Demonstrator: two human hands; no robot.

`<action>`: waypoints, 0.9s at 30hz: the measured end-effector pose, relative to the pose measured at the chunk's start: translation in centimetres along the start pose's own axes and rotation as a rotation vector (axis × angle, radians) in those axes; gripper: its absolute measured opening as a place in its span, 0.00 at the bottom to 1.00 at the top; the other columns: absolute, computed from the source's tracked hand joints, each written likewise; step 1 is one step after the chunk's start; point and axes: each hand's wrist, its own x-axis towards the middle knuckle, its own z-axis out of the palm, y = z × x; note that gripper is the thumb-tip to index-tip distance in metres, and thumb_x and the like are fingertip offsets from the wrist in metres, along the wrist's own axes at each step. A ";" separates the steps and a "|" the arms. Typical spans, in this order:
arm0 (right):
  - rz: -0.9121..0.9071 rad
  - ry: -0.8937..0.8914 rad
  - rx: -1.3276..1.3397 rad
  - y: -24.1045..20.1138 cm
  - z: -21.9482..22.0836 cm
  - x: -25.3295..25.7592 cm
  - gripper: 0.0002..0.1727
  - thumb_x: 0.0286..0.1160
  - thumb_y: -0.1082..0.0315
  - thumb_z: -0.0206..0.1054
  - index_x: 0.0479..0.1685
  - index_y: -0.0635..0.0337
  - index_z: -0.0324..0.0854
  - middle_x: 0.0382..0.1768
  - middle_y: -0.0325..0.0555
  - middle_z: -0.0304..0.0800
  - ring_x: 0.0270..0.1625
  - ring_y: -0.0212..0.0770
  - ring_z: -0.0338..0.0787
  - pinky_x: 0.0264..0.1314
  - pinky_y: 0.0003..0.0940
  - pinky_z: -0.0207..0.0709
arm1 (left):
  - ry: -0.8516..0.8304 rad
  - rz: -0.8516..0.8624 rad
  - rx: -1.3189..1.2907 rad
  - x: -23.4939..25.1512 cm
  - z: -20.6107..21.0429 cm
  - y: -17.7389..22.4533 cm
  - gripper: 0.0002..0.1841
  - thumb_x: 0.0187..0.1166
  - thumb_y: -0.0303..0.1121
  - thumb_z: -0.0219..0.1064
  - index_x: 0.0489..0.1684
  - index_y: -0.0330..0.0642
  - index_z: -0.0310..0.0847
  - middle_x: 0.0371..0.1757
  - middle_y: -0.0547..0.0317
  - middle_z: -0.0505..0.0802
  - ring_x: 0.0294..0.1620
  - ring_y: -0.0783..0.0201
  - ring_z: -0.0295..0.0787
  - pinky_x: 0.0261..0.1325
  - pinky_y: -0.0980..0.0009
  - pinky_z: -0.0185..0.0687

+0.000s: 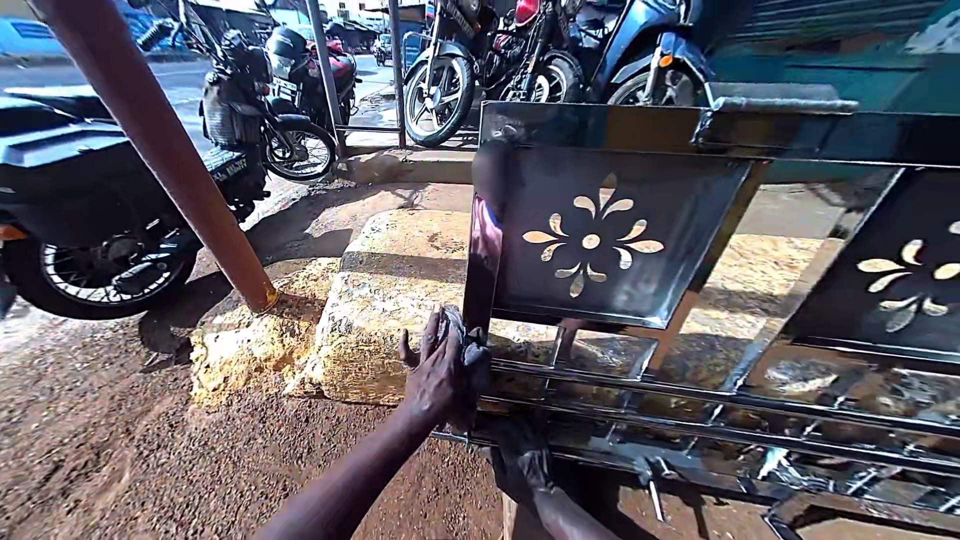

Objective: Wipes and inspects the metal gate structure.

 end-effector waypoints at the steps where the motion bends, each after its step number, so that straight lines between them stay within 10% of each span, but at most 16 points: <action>1: -0.020 0.110 -0.026 0.3 0.1 0.7 0.22 0.79 0.51 0.60 0.48 0.57 0.94 0.54 0.53 0.97 0.61 0.60 0.94 0.67 0.61 0.81 | -0.041 -0.026 -0.045 2.0 -1.2 0.6 0.27 0.84 0.41 0.59 0.79 0.38 0.77 0.75 0.50 0.88 0.90 0.40 0.64 0.83 0.19 0.34; 8: -0.039 0.232 0.049 0.8 1.3 0.5 0.25 0.79 0.43 0.61 0.37 0.55 0.94 0.38 0.50 0.94 0.45 0.55 0.94 0.52 0.55 0.86 | 0.284 -0.117 -0.140 15.4 -5.8 4.6 0.42 0.81 0.59 0.63 0.90 0.39 0.62 0.90 0.49 0.71 0.95 0.47 0.51 0.88 0.29 0.32; 13: -0.049 0.185 -0.001 0.8 1.1 0.1 0.23 0.78 0.50 0.60 0.41 0.61 0.92 0.46 0.58 0.95 0.52 0.62 0.95 0.56 0.62 0.86 | 0.004 0.125 -0.033 3.8 -1.1 2.3 0.36 0.84 0.51 0.54 0.89 0.38 0.62 0.91 0.31 0.63 0.95 0.35 0.49 0.88 0.30 0.35; 19: -0.039 0.231 -0.025 0.5 0.9 0.6 0.20 0.68 0.51 0.69 0.38 0.61 0.94 0.41 0.58 0.95 0.49 0.64 0.94 0.52 0.61 0.84 | -0.135 0.232 0.007 -6.4 3.5 0.2 0.21 0.81 0.38 0.62 0.72 0.56 0.84 0.80 0.63 0.84 0.89 0.44 0.65 0.84 0.26 0.43; 23: -0.102 0.262 -0.013 1.0 1.0 0.4 0.16 0.60 0.58 0.70 0.35 0.62 0.92 0.43 0.59 0.95 0.49 0.63 0.94 0.50 0.61 0.86 | -0.307 0.178 -0.081 -13.8 4.3 0.4 0.13 0.82 0.32 0.61 0.57 0.47 0.89 0.55 0.56 0.96 0.63 0.52 0.92 0.82 0.29 0.59; 27: -0.125 0.282 0.010 1.1 1.0 0.4 0.08 0.55 0.67 0.71 0.29 0.63 0.90 0.40 0.60 0.93 0.44 0.65 0.93 0.43 0.60 0.84 | -0.372 -0.093 -0.114 -15.4 2.6 2.2 0.16 0.86 0.36 0.57 0.55 0.38 0.90 0.45 0.49 0.97 0.54 0.48 0.96 0.85 0.32 0.58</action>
